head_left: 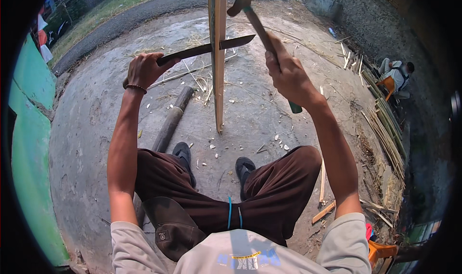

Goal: The person strips layers from a piece of bamboo by placing a blade against it and striking the blade with a hammer, then peels the strip away by hand.

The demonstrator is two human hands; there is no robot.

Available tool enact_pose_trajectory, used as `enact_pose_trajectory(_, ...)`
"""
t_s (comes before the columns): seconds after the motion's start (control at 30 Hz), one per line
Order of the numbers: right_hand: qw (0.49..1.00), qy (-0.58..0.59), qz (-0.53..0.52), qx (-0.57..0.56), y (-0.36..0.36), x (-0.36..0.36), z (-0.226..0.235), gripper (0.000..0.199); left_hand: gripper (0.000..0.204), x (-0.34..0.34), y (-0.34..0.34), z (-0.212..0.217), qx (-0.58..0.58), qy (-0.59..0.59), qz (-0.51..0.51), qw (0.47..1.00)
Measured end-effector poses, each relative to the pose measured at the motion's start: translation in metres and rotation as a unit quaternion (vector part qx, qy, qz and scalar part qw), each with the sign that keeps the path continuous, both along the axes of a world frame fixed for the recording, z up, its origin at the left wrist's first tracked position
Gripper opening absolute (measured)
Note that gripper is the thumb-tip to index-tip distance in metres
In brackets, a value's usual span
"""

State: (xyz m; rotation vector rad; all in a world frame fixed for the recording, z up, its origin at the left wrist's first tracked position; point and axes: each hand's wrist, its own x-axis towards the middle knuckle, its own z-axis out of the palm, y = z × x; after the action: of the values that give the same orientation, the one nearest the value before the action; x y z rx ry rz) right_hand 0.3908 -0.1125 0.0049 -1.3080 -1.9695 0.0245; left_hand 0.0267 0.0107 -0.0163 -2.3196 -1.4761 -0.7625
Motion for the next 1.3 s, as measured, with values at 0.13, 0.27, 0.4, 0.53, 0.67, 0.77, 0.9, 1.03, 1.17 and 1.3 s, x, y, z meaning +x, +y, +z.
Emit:
enact_pose_trajectory(0.13,0.974,0.041,-0.005,-0.221,-0.011,-0.021,-0.004,0.04,0.061,-0.001,0.006,-0.006,0.03,0.022,0.007,0.999)
enact_pose_trajectory(0.27,0.995,-0.027,-0.045,-0.084,-0.011,-0.018,0.062,0.034,0.064,-0.015,0.011,-0.017,0.069,0.018,-0.019,0.997)
enact_pose_trajectory(0.4,0.984,0.166,0.042,-0.056,-0.015,-0.018,0.101,0.037,0.057,-0.012,-0.002,-0.001,-0.009,0.012,-0.008,1.0)
enact_pose_trajectory(0.53,0.983,-0.079,-0.064,-0.153,0.005,-0.02,0.003,0.04,0.068,-0.012,0.016,-0.019,0.074,0.014,-0.037,0.996)
enact_pose_trajectory(0.67,0.945,0.081,-0.022,-0.315,0.004,-0.009,0.037,0.037,0.067,0.001,0.01,-0.018,0.044,0.049,0.003,0.998)
enact_pose_trajectory(0.77,0.988,0.095,-0.011,-0.122,0.0,0.0,0.085,0.039,0.066,-0.01,0.006,-0.012,0.099,0.041,-0.024,0.994)
enact_pose_trajectory(0.9,0.961,0.191,0.19,-0.06,0.047,0.048,0.033,0.045,0.061,0.003,0.011,-0.007,0.063,0.05,-0.046,0.996)
enact_pose_trajectory(1.03,0.975,-0.122,-0.038,-0.18,0.023,-0.009,-0.031,0.039,0.063,-0.008,0.012,-0.022,0.028,0.066,0.004,0.997)
enact_pose_trajectory(1.17,0.973,0.138,0.011,-0.183,0.001,-0.01,0.033,0.032,0.06,-0.02,0.015,-0.018,0.001,0.064,0.002,0.998)
enact_pose_trajectory(1.3,0.974,0.12,0.144,-0.128,0.074,0.054,0.012,0.036,0.058,-0.007,0.017,-0.014,-0.024,0.049,-0.011,0.998)
